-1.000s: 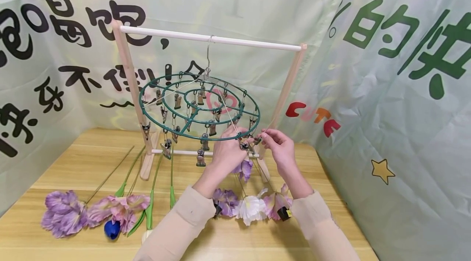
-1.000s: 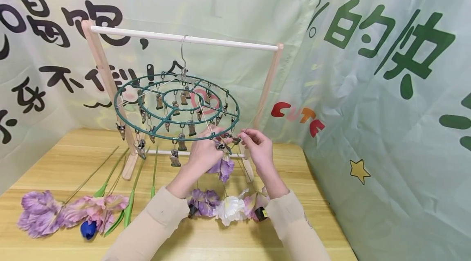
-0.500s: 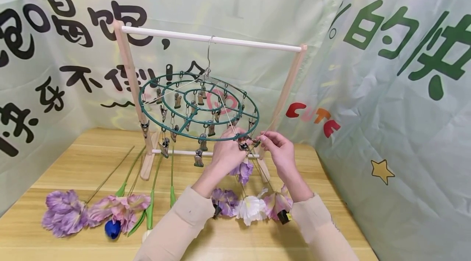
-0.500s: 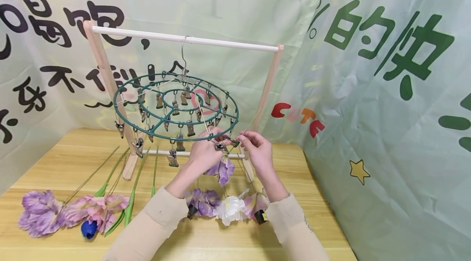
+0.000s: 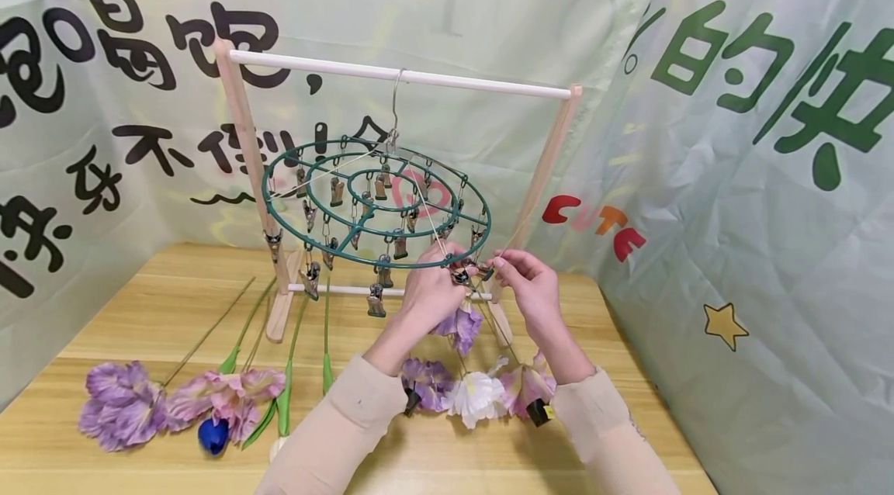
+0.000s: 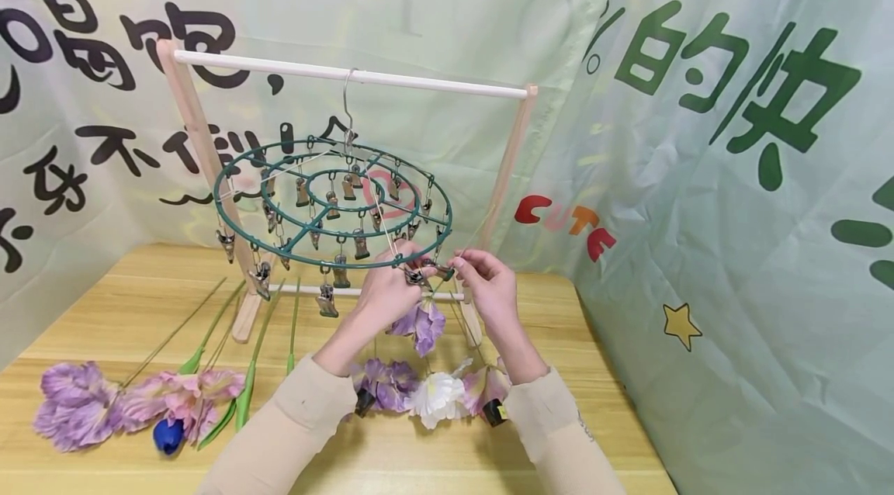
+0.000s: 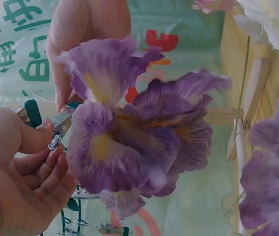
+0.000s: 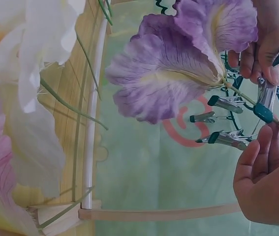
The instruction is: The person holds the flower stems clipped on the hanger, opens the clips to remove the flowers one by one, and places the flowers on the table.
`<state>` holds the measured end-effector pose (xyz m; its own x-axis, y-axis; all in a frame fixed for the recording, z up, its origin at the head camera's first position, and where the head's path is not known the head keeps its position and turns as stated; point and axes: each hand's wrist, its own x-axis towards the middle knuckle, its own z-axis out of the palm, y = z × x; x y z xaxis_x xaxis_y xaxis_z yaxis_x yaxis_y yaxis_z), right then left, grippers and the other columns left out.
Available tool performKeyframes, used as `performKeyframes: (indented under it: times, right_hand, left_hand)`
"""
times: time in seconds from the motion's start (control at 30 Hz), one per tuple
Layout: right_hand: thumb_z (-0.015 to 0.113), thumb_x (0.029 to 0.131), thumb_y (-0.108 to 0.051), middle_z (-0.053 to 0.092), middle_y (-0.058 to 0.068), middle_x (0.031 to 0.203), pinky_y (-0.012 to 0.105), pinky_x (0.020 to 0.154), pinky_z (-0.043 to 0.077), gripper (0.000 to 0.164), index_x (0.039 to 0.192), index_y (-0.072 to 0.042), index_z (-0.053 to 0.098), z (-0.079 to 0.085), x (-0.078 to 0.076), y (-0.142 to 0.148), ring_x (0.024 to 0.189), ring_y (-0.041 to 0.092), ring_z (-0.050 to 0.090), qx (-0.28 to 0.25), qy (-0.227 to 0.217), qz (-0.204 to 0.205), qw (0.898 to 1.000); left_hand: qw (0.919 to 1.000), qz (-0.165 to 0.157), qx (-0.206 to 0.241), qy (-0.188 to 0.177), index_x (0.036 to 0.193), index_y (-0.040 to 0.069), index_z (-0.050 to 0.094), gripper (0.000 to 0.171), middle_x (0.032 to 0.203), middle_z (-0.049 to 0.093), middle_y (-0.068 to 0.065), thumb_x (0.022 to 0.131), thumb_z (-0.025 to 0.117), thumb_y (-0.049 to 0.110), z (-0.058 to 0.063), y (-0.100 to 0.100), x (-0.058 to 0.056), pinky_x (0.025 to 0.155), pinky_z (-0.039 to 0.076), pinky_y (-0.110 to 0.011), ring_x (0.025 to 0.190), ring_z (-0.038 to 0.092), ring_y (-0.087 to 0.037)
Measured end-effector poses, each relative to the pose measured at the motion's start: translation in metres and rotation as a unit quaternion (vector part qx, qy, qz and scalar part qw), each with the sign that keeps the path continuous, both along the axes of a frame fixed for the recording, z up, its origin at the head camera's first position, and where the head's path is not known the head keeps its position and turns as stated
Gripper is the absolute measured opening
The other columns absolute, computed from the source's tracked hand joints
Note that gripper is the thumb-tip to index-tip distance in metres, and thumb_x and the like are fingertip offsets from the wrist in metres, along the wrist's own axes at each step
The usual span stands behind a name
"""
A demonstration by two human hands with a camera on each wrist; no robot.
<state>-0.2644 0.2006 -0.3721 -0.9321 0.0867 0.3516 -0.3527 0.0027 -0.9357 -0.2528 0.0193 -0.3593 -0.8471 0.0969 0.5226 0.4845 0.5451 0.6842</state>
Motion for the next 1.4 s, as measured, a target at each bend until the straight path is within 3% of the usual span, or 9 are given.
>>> performKeyframes:
  times: [0.33,0.83,1.1,1.4]
  right_hand:
    - [0.069,0.1,-0.006,0.077,-0.008,0.088,0.022,0.068,0.056,0.023,0.115,0.012,0.067,0.0,0.0,0.001,0.076,0.01,0.068,0.004,0.0,0.003,1.0]
    - [0.07,0.1,-0.006,0.077,-0.005,0.09,0.027,0.075,0.061,0.023,0.114,0.012,0.067,-0.002,0.002,0.003,0.079,0.013,0.07,-0.001,0.004,0.005,1.0]
    - [0.07,0.099,-0.003,0.077,0.003,0.091,0.03,0.077,0.064,0.016,0.111,0.008,0.069,-0.006,0.001,0.009,0.082,0.021,0.074,-0.025,0.007,0.009,1.0]
    - [0.068,0.1,-0.001,0.076,0.001,0.09,0.03,0.076,0.064,0.028,0.119,0.018,0.061,0.001,0.006,0.018,0.08,0.015,0.073,-0.042,0.0,0.011,0.999]
  left_hand:
    - [0.9999,-0.014,0.005,0.002,0.104,0.009,0.07,0.017,0.096,0.066,-0.005,0.091,0.079,0.013,0.001,-0.003,-0.001,0.076,0.056,-0.04,0.093,0.065,-0.026]
    - [0.9994,-0.02,0.027,0.002,0.1,0.01,0.071,0.016,0.095,0.067,-0.005,0.087,0.08,0.007,0.0,-0.004,-0.002,0.077,0.056,-0.04,0.091,0.065,-0.025]
    - [0.9976,-0.026,0.059,-0.026,0.103,0.011,0.071,0.02,0.105,0.068,-0.006,0.086,0.079,0.006,0.0,-0.005,-0.001,0.077,0.057,-0.038,0.095,0.065,-0.026]
    - [0.9967,-0.035,0.069,-0.024,0.102,0.011,0.069,0.016,0.117,0.068,-0.008,0.088,0.072,0.005,0.0,-0.008,-0.003,0.075,0.056,-0.036,0.104,0.066,-0.028]
